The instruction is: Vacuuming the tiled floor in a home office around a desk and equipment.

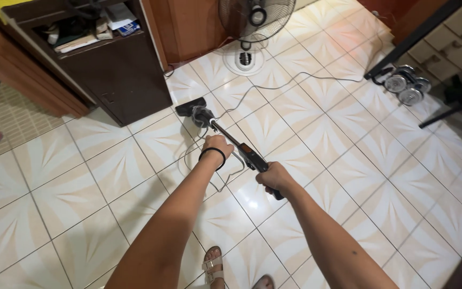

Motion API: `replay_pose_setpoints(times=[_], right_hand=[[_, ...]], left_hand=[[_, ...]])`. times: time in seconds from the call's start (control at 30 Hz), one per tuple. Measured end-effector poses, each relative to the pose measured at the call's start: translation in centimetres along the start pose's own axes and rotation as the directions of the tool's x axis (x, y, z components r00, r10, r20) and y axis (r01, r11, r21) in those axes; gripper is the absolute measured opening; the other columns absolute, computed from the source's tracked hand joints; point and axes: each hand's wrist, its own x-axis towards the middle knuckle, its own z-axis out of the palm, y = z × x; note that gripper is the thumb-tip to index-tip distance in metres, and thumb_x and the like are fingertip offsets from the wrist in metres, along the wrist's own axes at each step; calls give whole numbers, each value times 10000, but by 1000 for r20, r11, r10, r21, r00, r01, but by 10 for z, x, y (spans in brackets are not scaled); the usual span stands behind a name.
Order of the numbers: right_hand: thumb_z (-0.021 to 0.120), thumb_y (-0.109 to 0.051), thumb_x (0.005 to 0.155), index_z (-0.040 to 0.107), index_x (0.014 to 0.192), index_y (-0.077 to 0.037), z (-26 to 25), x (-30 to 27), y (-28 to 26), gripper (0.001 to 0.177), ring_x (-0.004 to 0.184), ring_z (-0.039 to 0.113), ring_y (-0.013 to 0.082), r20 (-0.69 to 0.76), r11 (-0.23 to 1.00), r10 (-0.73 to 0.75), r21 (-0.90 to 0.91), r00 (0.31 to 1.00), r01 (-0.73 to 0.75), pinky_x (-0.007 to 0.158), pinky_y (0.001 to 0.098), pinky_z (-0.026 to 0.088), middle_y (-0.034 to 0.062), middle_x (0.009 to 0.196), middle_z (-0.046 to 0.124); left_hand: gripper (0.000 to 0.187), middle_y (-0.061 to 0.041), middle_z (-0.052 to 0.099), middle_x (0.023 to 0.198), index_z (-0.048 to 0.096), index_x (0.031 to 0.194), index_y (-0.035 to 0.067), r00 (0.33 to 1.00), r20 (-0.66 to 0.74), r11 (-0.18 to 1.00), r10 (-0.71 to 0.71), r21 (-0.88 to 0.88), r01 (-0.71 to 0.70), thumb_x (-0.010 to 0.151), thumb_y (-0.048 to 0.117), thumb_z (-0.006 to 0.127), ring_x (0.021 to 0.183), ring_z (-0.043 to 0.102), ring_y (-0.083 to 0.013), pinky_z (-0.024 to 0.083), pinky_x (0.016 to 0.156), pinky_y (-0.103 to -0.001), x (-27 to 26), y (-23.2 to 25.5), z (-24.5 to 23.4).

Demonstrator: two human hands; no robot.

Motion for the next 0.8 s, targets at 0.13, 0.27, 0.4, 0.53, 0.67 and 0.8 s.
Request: replay_pose_setpoints(times=[0.13, 0.27, 0.4, 0.53, 0.67, 0.8], right_hand=[[690, -74, 696, 599, 803, 15, -17, -29, 13, 166, 450, 581, 199, -47, 999, 26, -35, 999, -28, 424, 354, 462, 123, 615, 618], [703, -84, 674, 614, 793, 25, -29, -52, 32, 185, 450, 574, 187, -92, 999, 26, -38, 995, -29, 431, 340, 454, 109, 616, 619], [712, -99, 674, 619, 784, 24, -34, -87, 53, 190, 451, 568, 179, -130, 997, 28, -61, 991, -36, 444, 326, 450, 114, 609, 616], [708, -97, 673, 616, 801, 13, -36, -126, 88, 192, 456, 575, 172, -167, 997, 48, -44, 985, -56, 445, 331, 450, 96, 621, 610], [707, -100, 671, 651, 844, 22, -36, -163, 120, 219, 462, 578, 179, -195, 998, 61, -16, 979, -65, 456, 326, 466, 98, 618, 621], [701, -100, 679, 670, 881, 28, -31, -192, 143, 241, 470, 574, 182, -226, 994, 104, 4, 969, -105, 466, 331, 457, 89, 625, 615]], left_hand=[[381, -245, 603, 1301, 745, 1087, 86, 989, -29, 988, 142, 60, -140, 824, 360, 766, 1161, 625, -352, 516, 999, -419, 7, 1, 37], [385, -188, 718, 1094, 768, 1044, 73, 957, 78, 954, 280, 93, -286, 813, 381, 780, 1064, 680, -331, 536, 959, -398, -8, 15, 74], [395, -155, 747, 989, 761, 989, 44, 917, 222, 904, 331, 203, -376, 839, 409, 773, 1000, 713, -296, 556, 927, -374, -47, 26, 98], [384, -150, 764, 971, 776, 923, 34, 912, 248, 919, 327, 142, -369, 800, 397, 802, 984, 715, -282, 547, 924, -374, -98, 33, 112], [349, -145, 751, 987, 765, 940, 64, 874, 257, 883, 412, 125, -452, 791, 377, 809, 990, 705, -287, 542, 916, -386, -136, 36, 128], [333, -140, 754, 992, 769, 958, 77, 862, 309, 872, 401, 159, -463, 778, 354, 808, 984, 713, -275, 570, 878, -381, -165, 41, 138]])
